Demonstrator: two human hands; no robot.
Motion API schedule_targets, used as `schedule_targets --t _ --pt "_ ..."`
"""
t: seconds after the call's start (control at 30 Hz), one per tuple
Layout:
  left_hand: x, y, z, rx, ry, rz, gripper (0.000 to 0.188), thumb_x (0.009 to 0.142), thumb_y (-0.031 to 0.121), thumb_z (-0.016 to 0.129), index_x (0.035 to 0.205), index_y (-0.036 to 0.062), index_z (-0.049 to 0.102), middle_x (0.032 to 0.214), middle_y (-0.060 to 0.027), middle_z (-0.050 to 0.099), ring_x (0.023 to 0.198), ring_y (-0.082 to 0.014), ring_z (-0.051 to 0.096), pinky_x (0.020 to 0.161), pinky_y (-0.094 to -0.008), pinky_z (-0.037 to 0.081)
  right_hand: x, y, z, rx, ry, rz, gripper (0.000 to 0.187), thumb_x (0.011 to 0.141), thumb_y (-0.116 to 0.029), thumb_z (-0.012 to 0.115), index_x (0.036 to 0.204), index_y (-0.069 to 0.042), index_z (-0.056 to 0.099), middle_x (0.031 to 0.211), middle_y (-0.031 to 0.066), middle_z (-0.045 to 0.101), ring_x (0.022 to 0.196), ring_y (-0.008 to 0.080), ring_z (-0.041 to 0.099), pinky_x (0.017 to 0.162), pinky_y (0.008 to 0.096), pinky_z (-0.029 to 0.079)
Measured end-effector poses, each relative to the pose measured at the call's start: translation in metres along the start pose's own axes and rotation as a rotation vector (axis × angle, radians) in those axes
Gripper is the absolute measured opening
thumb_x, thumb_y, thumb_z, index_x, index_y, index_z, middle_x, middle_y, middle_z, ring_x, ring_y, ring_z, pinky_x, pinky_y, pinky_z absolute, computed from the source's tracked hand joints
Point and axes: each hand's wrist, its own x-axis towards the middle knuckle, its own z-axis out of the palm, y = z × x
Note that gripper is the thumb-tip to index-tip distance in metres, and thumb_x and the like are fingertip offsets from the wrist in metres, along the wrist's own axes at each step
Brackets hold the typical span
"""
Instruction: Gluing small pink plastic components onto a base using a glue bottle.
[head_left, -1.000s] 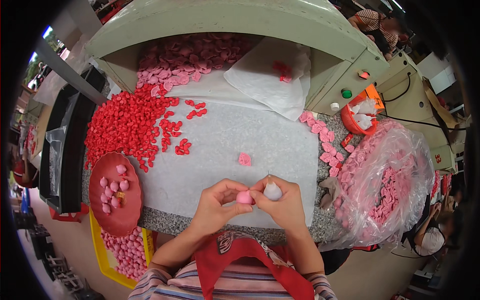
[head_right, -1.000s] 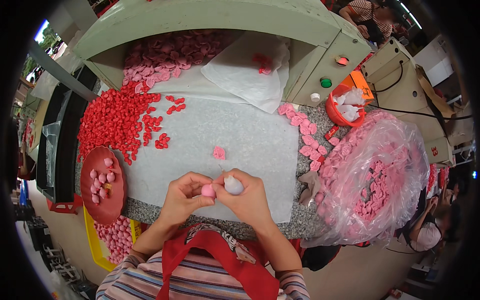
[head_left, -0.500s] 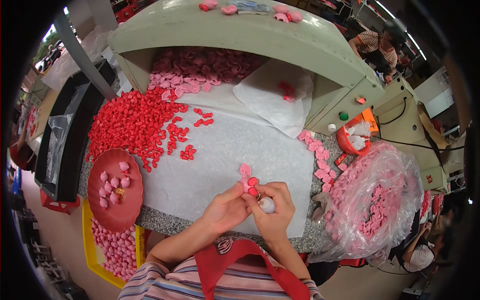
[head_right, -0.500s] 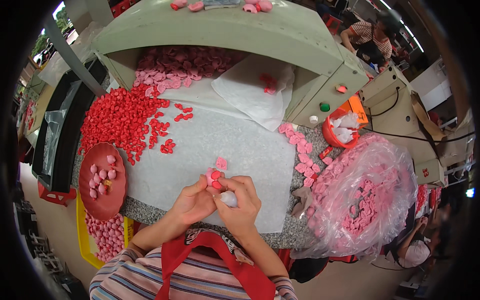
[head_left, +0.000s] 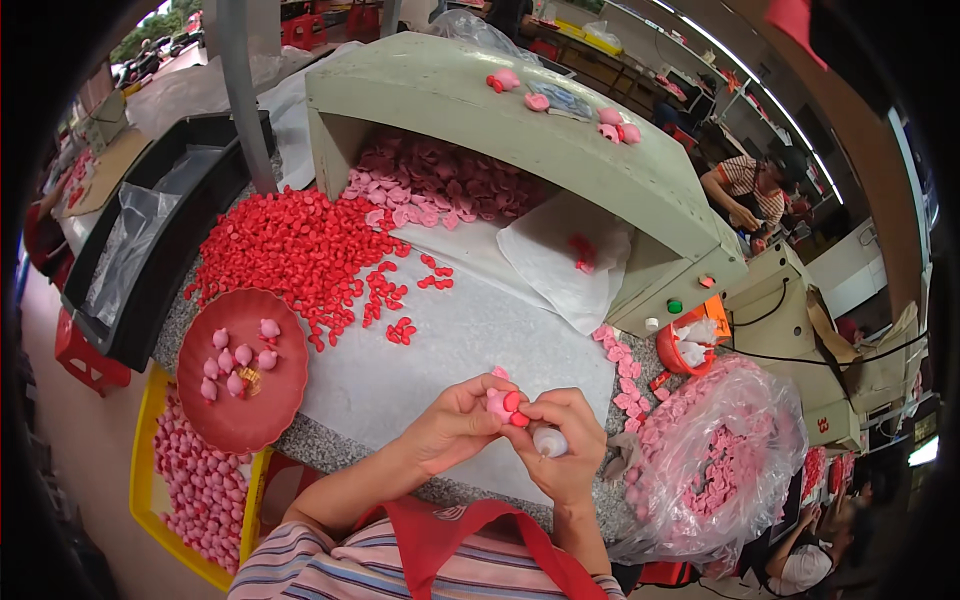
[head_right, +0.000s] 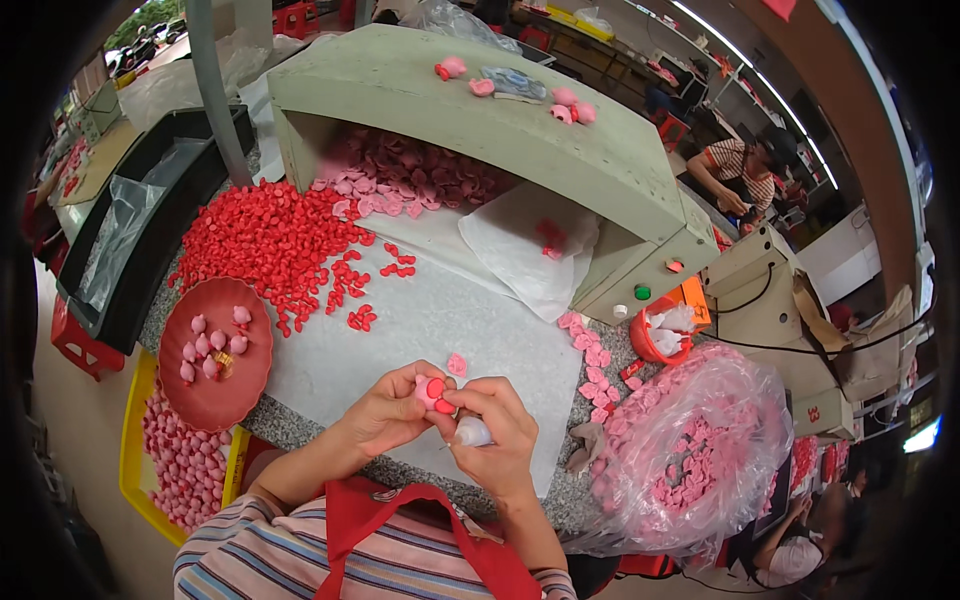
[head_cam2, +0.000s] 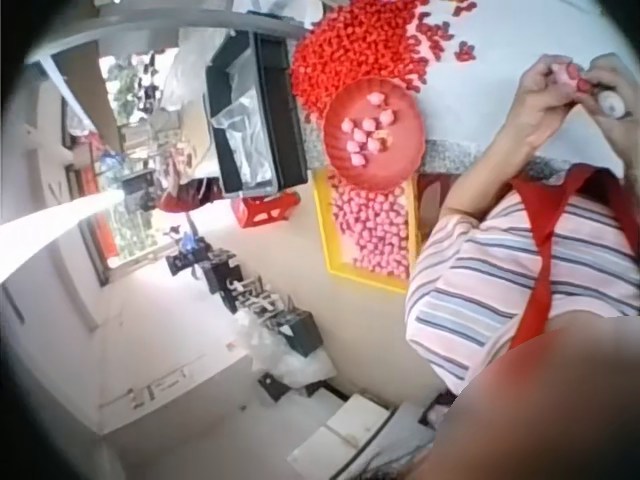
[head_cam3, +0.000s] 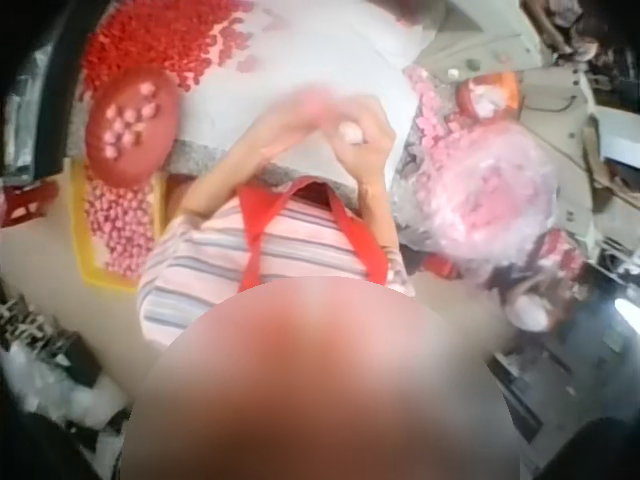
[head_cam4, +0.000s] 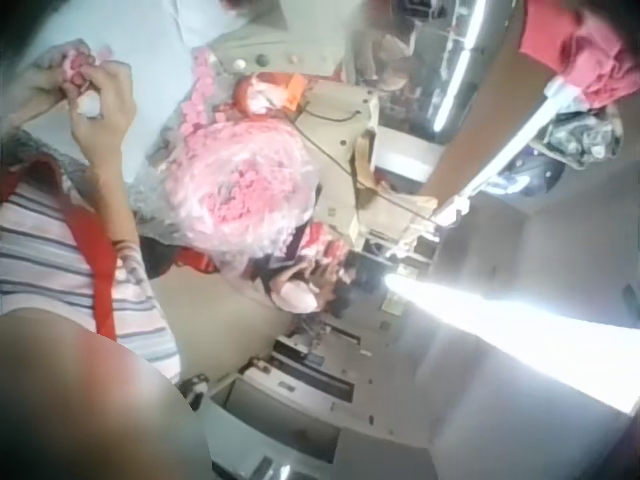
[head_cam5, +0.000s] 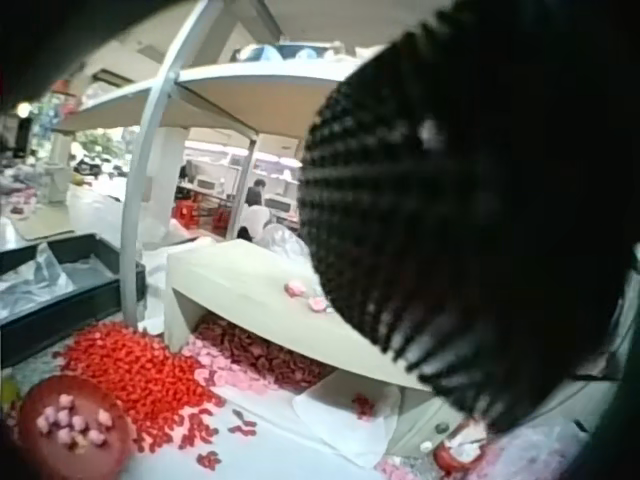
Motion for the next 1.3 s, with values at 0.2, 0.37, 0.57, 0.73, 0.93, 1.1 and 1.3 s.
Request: schedule_targets --t 0.2,0.37,0.57,0.73,0.93,1.1,1.3 --pt "-0.010 0.010 -0.006 0.009 -0.007 0.081 0.034 0.078 0.010 0.066 0.107 0.0031 0.050 0.102 -0.0072 0.055 0.098 -0.0217 0.055 0.086 -0.0360 0.045 0.014 -0.010 0.013 0.016 -0.088 -0.016 0.028 0.057 -0.002 0.079 0.080 -0.003 0.063 0.075 0.0073 0.057 0.065 0.0149 0.056 0.053 0.0240 0.044" --pt "-0.011 0.030 -0.011 0.177 0.002 0.042 0.033 0.078 0.010 0.067 0.105 0.0031 0.050 0.101 -0.0079 0.055 0.099 -0.0206 0.055 0.086 -0.0347 0.045 0.016 -0.008 0.020 -0.020 -0.122 0.024 0.029 0.058 -0.002 0.078 0.083 -0.005 0.063 0.078 0.0059 0.058 0.064 0.0141 0.057 0.053 0.0239 0.045" --pt "-0.013 0.033 -0.010 0.152 -0.059 -0.018 0.035 0.074 0.015 0.072 0.099 0.0040 0.051 0.102 -0.0092 0.051 0.095 -0.0207 0.055 0.080 -0.0343 0.050 0.007 -0.018 0.027 0.092 -0.038 0.094 0.031 0.057 -0.006 0.081 0.082 -0.003 0.061 0.078 0.0056 0.056 0.065 0.0135 0.056 0.055 0.0232 0.045" --pt "-0.016 0.035 0.004 0.120 -0.082 -0.133 0.037 0.069 0.017 0.076 0.094 0.0053 0.052 0.098 -0.0086 0.051 0.090 -0.0182 0.054 0.079 -0.0304 0.048 -0.004 -0.027 0.018 0.016 -0.018 0.046 0.031 0.058 -0.009 0.081 0.080 -0.004 0.060 0.075 0.0080 0.058 0.063 0.0157 0.058 0.053 0.0243 0.046" --pt "-0.024 0.017 0.013 0.213 -0.052 -0.125 0.038 0.064 0.017 0.079 0.089 0.0041 0.054 0.096 -0.0089 0.052 0.089 -0.0169 0.054 0.079 -0.0286 0.046 -0.020 -0.030 0.007 -0.014 0.007 -0.026 0.028 0.060 -0.011 0.080 0.078 -0.004 0.060 0.071 0.0087 0.059 0.060 0.0178 0.058 0.052 0.0254 0.046" --pt "-0.031 0.000 0.020 0.214 0.000 -0.126 0.039 0.062 0.013 0.080 0.090 0.0023 0.055 0.095 -0.0091 0.053 0.090 -0.0167 0.054 0.079 -0.0287 0.047 -0.034 -0.028 -0.007 0.025 -0.011 -0.019 0.028 0.060 -0.012 0.080 0.078 -0.004 0.061 0.071 0.0083 0.059 0.061 0.0175 0.058 0.053 0.0251 0.046" --pt "-0.039 -0.001 0.030 0.424 0.087 -0.158 0.043 0.061 0.010 0.080 0.095 0.0004 0.055 0.095 -0.0089 0.057 0.088 -0.0160 0.057 0.081 -0.0291 0.048 -0.048 -0.018 -0.015 0.098 -0.022 -0.036 0.029 0.059 -0.011 0.081 0.079 -0.004 0.061 0.072 0.0078 0.059 0.061 0.0163 0.057 0.053 0.0246 0.045"
